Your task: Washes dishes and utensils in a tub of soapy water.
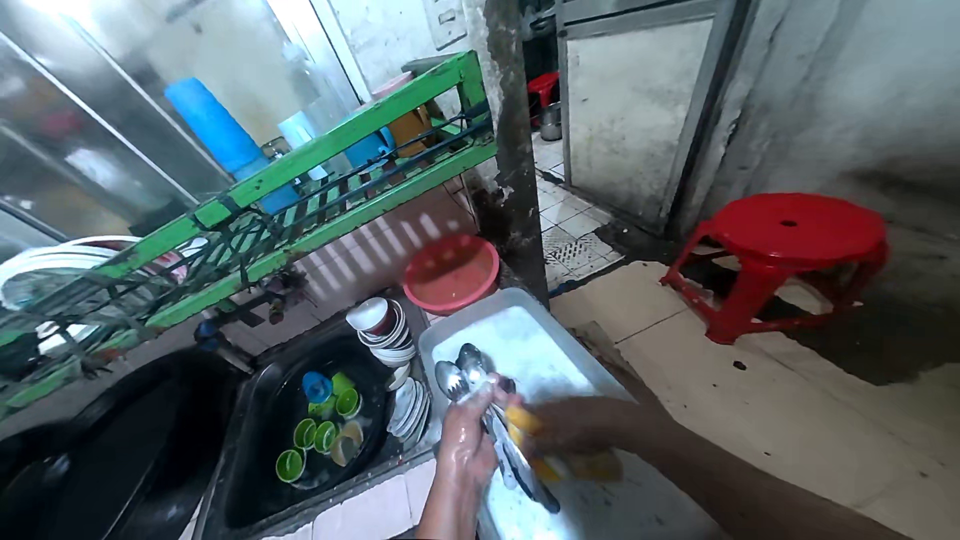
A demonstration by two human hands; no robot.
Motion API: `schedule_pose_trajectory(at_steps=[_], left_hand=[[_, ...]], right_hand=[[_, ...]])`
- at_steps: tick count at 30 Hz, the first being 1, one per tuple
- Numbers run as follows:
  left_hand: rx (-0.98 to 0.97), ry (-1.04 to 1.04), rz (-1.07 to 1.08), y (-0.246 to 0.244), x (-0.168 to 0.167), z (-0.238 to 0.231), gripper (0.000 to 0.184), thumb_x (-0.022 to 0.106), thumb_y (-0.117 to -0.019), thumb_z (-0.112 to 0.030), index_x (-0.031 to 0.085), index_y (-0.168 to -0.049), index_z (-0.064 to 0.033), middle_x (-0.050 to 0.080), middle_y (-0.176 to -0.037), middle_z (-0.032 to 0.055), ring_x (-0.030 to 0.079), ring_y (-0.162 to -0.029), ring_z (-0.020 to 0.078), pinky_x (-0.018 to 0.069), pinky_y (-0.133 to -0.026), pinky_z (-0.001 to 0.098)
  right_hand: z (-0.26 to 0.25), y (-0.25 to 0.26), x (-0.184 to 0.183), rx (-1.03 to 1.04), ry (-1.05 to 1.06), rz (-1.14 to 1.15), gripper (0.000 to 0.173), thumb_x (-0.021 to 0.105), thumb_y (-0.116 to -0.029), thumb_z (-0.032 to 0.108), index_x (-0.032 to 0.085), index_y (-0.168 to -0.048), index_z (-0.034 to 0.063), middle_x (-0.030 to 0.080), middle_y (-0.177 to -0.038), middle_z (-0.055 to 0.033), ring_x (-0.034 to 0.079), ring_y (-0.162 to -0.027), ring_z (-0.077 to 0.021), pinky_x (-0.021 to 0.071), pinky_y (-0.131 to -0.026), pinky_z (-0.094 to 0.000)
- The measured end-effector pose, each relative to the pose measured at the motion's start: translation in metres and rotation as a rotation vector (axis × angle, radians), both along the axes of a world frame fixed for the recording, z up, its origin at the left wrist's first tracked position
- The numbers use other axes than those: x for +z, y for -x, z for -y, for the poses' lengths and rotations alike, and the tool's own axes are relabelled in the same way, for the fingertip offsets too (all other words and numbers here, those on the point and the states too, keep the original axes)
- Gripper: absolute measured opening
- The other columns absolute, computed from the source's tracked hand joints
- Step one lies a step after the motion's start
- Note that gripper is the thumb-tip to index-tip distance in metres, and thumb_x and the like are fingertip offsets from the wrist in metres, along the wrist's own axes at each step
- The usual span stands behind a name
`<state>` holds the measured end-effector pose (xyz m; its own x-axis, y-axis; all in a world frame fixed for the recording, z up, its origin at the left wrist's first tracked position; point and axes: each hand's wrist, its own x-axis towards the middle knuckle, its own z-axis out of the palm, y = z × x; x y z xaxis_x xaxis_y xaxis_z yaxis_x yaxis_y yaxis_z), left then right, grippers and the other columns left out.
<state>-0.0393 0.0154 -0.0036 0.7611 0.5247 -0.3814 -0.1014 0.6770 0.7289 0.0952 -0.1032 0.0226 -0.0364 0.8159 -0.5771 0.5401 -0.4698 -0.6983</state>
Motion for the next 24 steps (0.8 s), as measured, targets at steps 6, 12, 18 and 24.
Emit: schedule_pose_trajectory(at_steps=[6,12,18,24], left_hand=[[-0.123,-0.122,-0.347,-0.006,0.01,-0.003,0.016,0.049,-0.1077,-0.011,0.06,-0.101,-0.0015,0.049,-0.058,-0.0002,0.049,-0.043,0.0084,0.0477,-0.044,0.022],[-0.342,-0.205,-0.331,-0.011,0.004,0.021,0.007,0.054,-0.1018,-0.001,0.057,-0.108,-0.0036,0.06,-0.073,0.0031,0.059,-0.059,0.012,0.0544,-0.056,0.028],[-0.121,-0.106,-0.264,-0.011,0.007,0.021,0.011,0.059,-0.1011,-0.003,0.058,-0.11,0.0031,0.059,-0.07,0.0062,0.059,-0.056,0.0142,0.0563,-0.054,0.0292],[-0.083,-0.154,-0.349,-0.009,0.015,0.02,0.01,0.062,-0.0992,-0.001,0.054,-0.106,0.0026,0.059,-0.067,0.0079,0.058,-0.05,0.013,0.0536,-0.048,0.0256]], right_hand=[[0.01,-0.029,0.03,-0.204,-0.276,0.013,0.043,0.075,-0.0934,0.026,0.063,-0.127,0.0025,0.066,-0.12,-0.0171,0.064,-0.107,-0.0276,0.0506,-0.096,-0.0472],[-0.007,-0.015,0.024,-0.258,-0.541,0.081,0.036,0.072,-0.0938,0.015,0.065,-0.126,0.0005,0.067,-0.119,-0.0223,0.065,-0.11,-0.0338,0.0497,-0.099,-0.0517],[0.001,-0.023,0.013,-1.08,-0.624,-0.388,0.049,0.07,-0.0975,0.02,0.049,-0.14,0.0074,0.069,-0.103,-0.0098,0.069,-0.084,-0.0169,0.0595,-0.075,-0.0359],[0.0,-0.01,0.002,-0.807,-0.593,-0.337,0.041,0.076,-0.0885,0.004,0.06,-0.127,0.0011,0.068,-0.111,-0.0136,0.067,-0.096,-0.0192,0.0563,-0.088,-0.0375]])
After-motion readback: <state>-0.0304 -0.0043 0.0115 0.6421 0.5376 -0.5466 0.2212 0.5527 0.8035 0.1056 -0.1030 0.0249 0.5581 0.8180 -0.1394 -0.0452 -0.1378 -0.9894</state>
